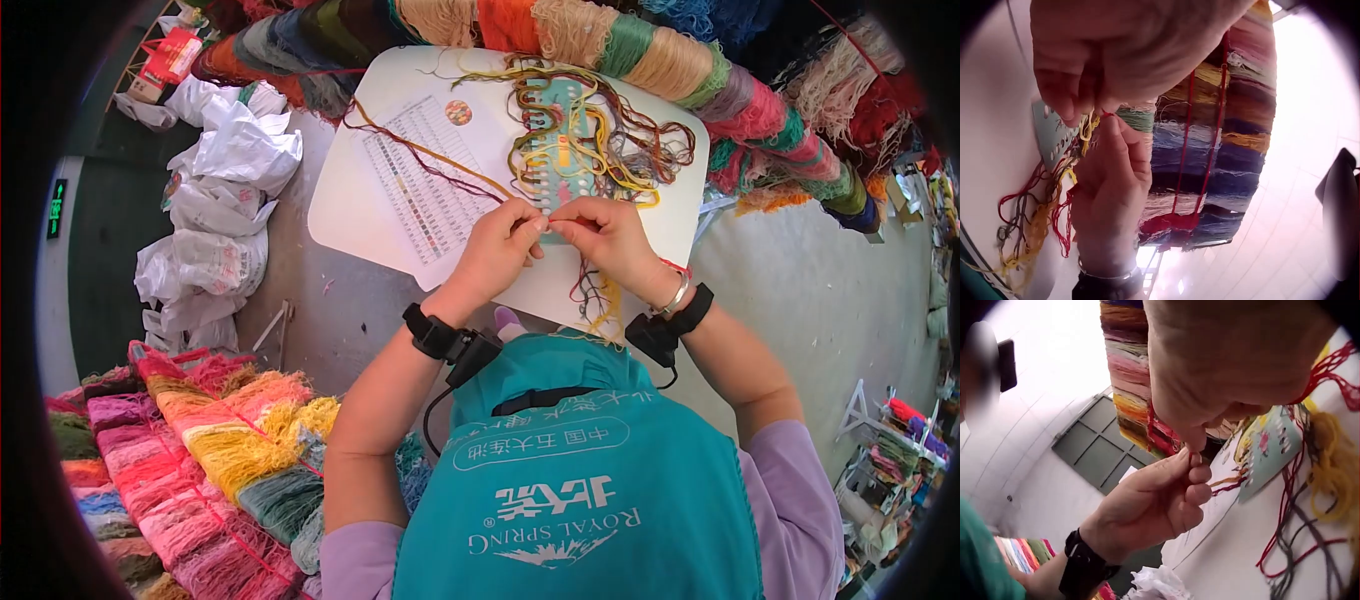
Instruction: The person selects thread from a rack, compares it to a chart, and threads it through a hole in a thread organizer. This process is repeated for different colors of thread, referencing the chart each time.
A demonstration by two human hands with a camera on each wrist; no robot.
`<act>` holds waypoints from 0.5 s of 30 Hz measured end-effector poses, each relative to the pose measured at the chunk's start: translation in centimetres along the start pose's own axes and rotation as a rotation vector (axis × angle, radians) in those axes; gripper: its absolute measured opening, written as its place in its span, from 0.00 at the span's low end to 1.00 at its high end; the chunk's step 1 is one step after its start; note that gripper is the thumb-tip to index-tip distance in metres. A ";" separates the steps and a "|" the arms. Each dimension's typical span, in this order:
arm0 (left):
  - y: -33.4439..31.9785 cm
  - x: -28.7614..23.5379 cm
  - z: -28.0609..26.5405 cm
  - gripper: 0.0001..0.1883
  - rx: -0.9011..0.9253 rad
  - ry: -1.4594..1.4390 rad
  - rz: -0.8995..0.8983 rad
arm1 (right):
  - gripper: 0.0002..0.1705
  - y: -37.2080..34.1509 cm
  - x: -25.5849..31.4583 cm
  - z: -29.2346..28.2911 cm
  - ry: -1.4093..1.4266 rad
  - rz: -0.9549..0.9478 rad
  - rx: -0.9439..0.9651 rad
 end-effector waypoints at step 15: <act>-1.9 1.5 0.3 0.19 -0.082 -0.499 -0.368 | 0.04 0.7 -3.3 0.5 -0.009 0.107 0.119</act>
Point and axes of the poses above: each hand's wrist, its own y-axis towards the middle knuckle, its own z-axis out of the palm, x = y × z, the point moved 7 cm from there along y, towards the middle knuckle, and after that the axes turned 1 degree about -z, right-handed, at the moved point
